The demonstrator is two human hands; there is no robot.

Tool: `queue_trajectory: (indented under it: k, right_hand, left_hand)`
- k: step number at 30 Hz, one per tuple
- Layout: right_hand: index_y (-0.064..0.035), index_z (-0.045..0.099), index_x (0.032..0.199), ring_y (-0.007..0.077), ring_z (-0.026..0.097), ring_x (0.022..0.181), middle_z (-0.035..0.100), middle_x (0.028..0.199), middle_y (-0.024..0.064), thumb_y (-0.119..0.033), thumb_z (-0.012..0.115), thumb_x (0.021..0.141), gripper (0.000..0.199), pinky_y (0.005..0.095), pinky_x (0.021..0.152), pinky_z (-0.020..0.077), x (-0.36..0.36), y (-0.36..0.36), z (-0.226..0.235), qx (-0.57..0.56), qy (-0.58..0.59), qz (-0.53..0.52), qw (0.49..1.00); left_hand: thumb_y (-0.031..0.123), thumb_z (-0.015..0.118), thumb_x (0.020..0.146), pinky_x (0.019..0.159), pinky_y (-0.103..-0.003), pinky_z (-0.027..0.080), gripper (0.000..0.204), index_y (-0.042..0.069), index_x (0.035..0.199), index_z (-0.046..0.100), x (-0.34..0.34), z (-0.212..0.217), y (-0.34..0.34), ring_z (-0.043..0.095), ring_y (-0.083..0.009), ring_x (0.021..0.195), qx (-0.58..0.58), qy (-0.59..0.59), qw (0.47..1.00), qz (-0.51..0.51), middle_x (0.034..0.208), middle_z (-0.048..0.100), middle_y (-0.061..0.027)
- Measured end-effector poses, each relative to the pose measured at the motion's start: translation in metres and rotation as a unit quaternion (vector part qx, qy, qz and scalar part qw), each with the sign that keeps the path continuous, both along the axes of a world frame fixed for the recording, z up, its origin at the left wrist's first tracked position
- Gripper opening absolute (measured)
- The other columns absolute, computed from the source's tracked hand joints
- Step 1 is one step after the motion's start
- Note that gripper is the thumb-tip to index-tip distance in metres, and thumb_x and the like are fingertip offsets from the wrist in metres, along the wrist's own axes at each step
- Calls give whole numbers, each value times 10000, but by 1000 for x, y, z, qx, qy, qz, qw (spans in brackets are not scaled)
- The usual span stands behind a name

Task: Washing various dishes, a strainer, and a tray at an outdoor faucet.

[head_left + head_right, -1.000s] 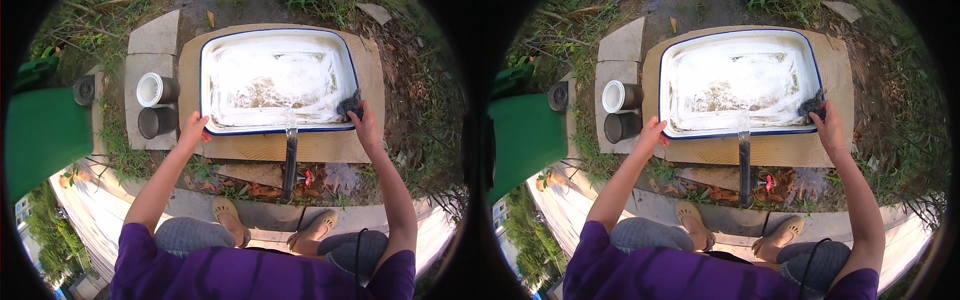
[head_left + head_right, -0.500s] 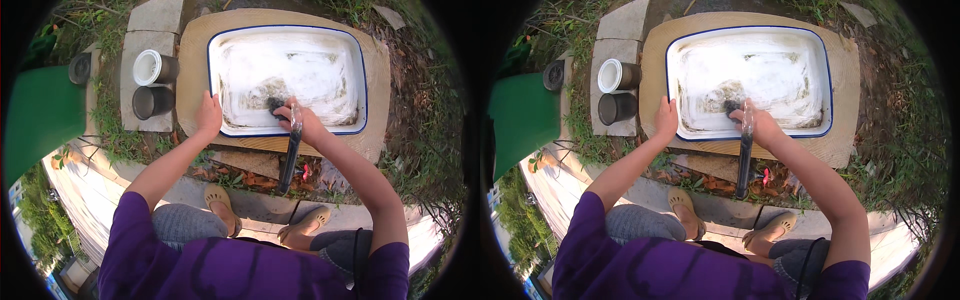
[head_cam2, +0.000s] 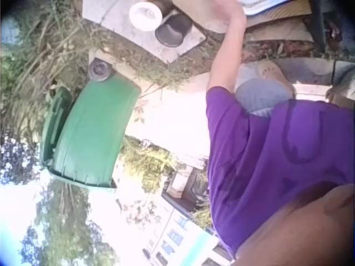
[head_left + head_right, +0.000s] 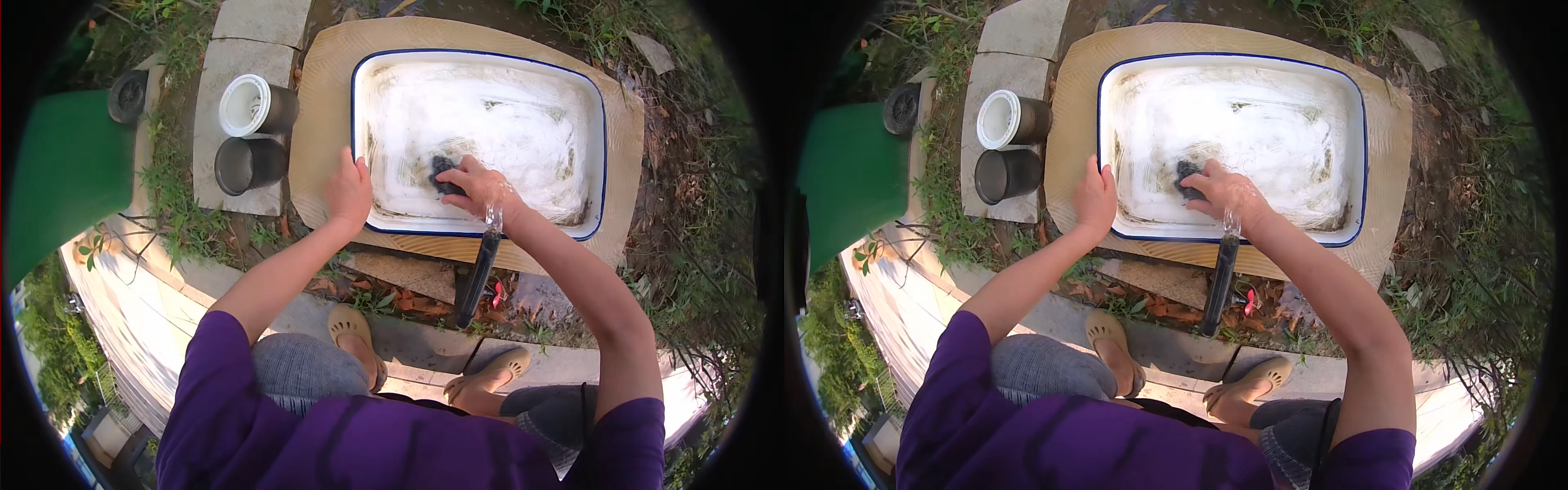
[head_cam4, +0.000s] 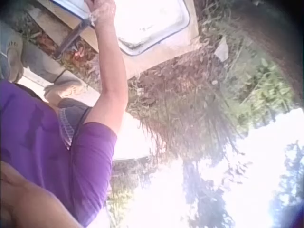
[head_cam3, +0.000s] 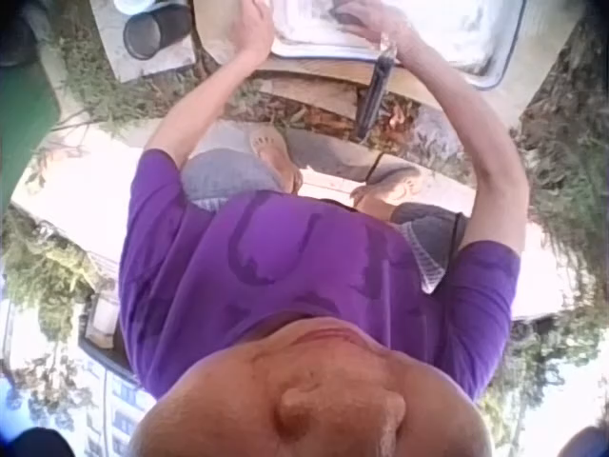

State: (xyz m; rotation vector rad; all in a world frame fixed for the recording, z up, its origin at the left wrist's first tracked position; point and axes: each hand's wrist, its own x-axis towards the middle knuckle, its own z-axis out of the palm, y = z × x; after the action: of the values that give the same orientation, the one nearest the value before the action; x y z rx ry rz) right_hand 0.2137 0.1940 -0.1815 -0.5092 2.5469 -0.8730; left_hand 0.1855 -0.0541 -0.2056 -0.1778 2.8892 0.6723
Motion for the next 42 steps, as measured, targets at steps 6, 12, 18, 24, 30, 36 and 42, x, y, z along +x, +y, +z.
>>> queue_trajectory:
  k: [6, 12, 18, 24, 30, 36, 42]
  right_hand:
    - [-173, 609, 1096, 250, 613, 715, 564, 890, 95, -282, 623, 829, 288, 353, 643, 523, -46, 29, 16, 86, 125, -121, 981]
    - [-192, 588, 1148, 287, 606, 724, 526, 912, 123, -265, 661, 799, 364, 386, 686, 525, 25, 54, 12, 50, 16, -116, 992]
    - [-195, 574, 1142, 291, 616, 741, 526, 979, 127, -326, 588, 857, 314, 379, 683, 532, -50, 6, 1, 36, 108, -34, 993]
    - [-131, 540, 1184, 373, 593, 866, 552, 1024, 200, -298, 578, 870, 358, 417, 775, 492, -9, 151, -12, 162, 117, -344, 917]
    - [-95, 504, 1193, 397, 596, 835, 520, 1049, 220, -310, 512, 895, 367, 445, 736, 502, -39, 120, -21, 192, 151, -411, 879]
    - [-124, 556, 1116, 316, 619, 778, 526, 995, 140, -247, 563, 858, 286, 396, 702, 528, -72, 0, -8, 91, 116, -140, 979]
    - [-161, 529, 1164, 335, 606, 823, 533, 1045, 140, -259, 520, 874, 306, 430, 713, 504, -58, 138, -5, 226, 120, -329, 909]
  left_hand:
    - [222, 424, 929, 599, -522, 414, 294, 39, 1160, 421, 1, 4, -9, 567, -438, 701, 15, -25, 999, -17, 791, 603, -231]
    - [221, 422, 930, 582, -517, 414, 288, 36, 1151, 417, 5, -2, 0, 562, -444, 677, 19, 0, 1000, -6, 753, 594, -234]
    - [227, 448, 920, 530, -514, 412, 270, 66, 1135, 426, 6, -18, -12, 570, -410, 590, 0, 40, 999, -29, 647, 592, -188]
    - [224, 445, 920, 524, -515, 410, 258, 65, 1122, 430, 0, -19, -9, 567, -413, 589, 13, 94, 994, -46, 652, 593, -192]
    - [223, 447, 920, 509, -504, 415, 252, 57, 1108, 428, 3, -13, -5, 576, -405, 582, -26, 46, 998, -46, 628, 589, -198]
    - [236, 434, 929, 510, -494, 429, 265, 57, 1124, 420, -1, -9, -10, 588, -395, 590, -59, 38, 996, -56, 644, 604, -192]
    - [240, 436, 927, 503, -488, 436, 295, 49, 1150, 407, 2, -12, -4, 593, -387, 576, -50, 31, 997, -58, 632, 604, -190]
